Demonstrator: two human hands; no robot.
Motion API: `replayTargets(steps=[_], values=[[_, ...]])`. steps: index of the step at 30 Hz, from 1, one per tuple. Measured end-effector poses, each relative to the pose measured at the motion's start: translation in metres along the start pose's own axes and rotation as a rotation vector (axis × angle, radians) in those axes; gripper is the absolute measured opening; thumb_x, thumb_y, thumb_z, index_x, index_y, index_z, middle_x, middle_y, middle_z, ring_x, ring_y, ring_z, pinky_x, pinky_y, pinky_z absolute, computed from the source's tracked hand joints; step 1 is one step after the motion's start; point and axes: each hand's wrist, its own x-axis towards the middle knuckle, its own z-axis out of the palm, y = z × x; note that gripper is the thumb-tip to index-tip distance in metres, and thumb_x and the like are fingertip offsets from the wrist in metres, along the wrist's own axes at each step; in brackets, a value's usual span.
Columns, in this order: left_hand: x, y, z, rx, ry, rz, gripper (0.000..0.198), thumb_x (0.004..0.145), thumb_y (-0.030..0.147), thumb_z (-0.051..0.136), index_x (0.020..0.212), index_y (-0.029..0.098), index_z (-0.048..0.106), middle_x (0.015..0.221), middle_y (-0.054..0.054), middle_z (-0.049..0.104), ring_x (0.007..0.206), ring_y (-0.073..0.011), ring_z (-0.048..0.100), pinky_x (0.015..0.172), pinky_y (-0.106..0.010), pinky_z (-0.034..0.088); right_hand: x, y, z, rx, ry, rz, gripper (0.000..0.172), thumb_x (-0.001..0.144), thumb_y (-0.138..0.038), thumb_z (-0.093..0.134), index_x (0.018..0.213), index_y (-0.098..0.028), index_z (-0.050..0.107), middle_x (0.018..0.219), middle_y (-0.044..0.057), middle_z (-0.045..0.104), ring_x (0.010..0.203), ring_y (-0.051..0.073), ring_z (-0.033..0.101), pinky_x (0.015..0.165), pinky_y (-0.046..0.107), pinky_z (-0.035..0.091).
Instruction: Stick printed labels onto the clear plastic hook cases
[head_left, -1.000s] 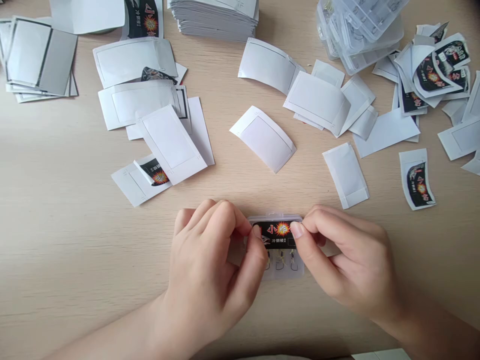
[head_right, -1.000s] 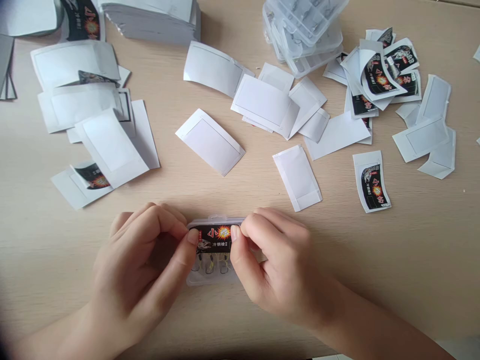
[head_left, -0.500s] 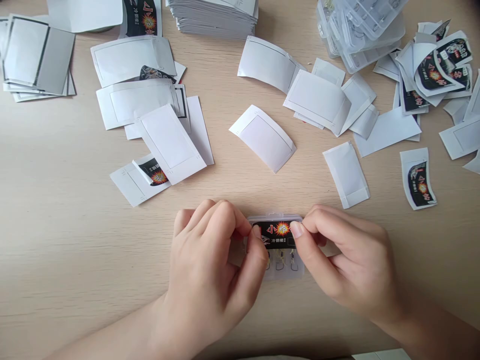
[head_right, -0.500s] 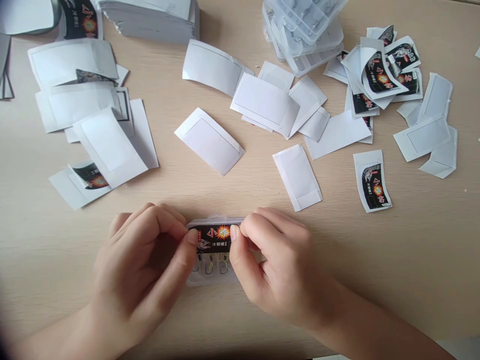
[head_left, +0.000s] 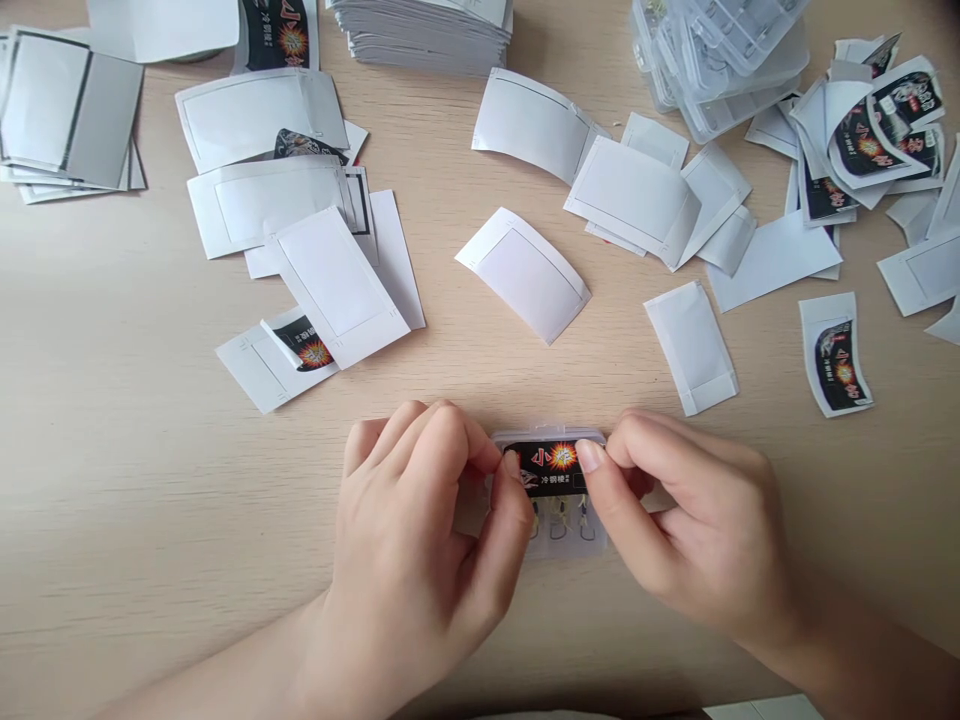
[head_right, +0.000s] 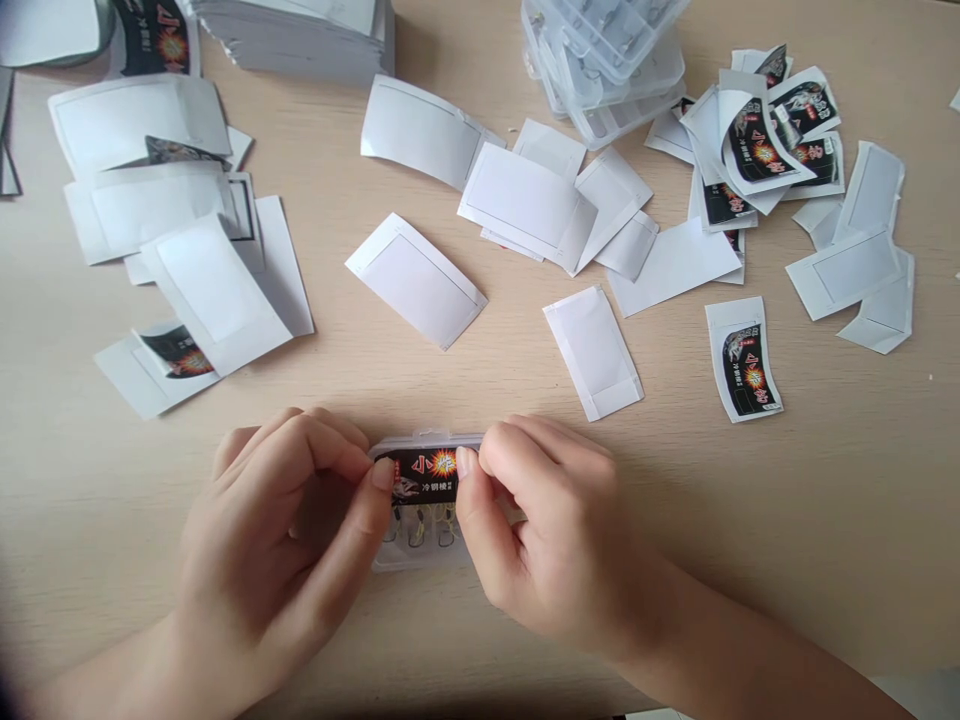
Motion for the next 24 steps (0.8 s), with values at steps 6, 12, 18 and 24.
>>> replayTargets(steps=[6, 12, 18, 24], values=[[-0.003, -0.003, 0.001, 0.049, 0.027, 0.021, 0.013, 0.08, 0.017, 0.054, 0.075, 0.019, 0.042, 0.064, 0.002, 0.049, 0.061, -0.0136, 0.044, 0.065, -0.034, 0.031, -0.004, 0.002, 0.0, -0.078, 0.049, 0.005, 0.038, 0.079, -0.011, 0.061, 0.059, -0.018, 0.03, 0.054, -0.006, 0.029, 0.05, 0.006, 0.029, 0.049, 0.024, 0.026], [-0.007, -0.007, 0.002, 0.15, 0.058, 0.047, 0.012, 0.082, 0.019, 0.054, 0.078, 0.019, 0.042, 0.068, 0.002, 0.051, 0.064, -0.0142, 0.046, 0.07, -0.034, 0.031, -0.004, 0.006, 0.002, -0.066, 0.106, 0.046, 0.01, 0.083, -0.02, 0.059, 0.093, -0.019, 0.058, 0.078, 0.002, 0.055, 0.059, 0.011, 0.046, 0.056, 0.025, 0.04], [-0.006, -0.011, -0.002, 0.202, 0.078, -0.013, 0.018, 0.085, 0.034, 0.052, 0.09, 0.018, 0.044, 0.075, -0.001, 0.052, 0.072, -0.017, 0.048, 0.076, -0.036, 0.032, -0.003, 0.011, 0.004, 0.096, 0.098, 0.028, 0.005, 0.085, -0.019, 0.055, 0.082, -0.018, 0.059, 0.076, 0.002, 0.055, 0.067, 0.013, 0.051, 0.06, 0.026, 0.042], [0.0, -0.006, -0.01, 0.027, -0.069, 0.004, 0.02, 0.091, 0.031, 0.042, 0.093, 0.021, 0.059, 0.083, -0.002, 0.059, 0.083, -0.0186, 0.048, 0.078, -0.037, 0.027, -0.006, 0.012, 0.006, 0.288, 0.143, -0.008, 0.005, 0.086, -0.019, 0.053, 0.083, -0.018, 0.057, 0.081, 0.003, 0.051, 0.071, 0.013, 0.049, 0.06, 0.026, 0.041]])
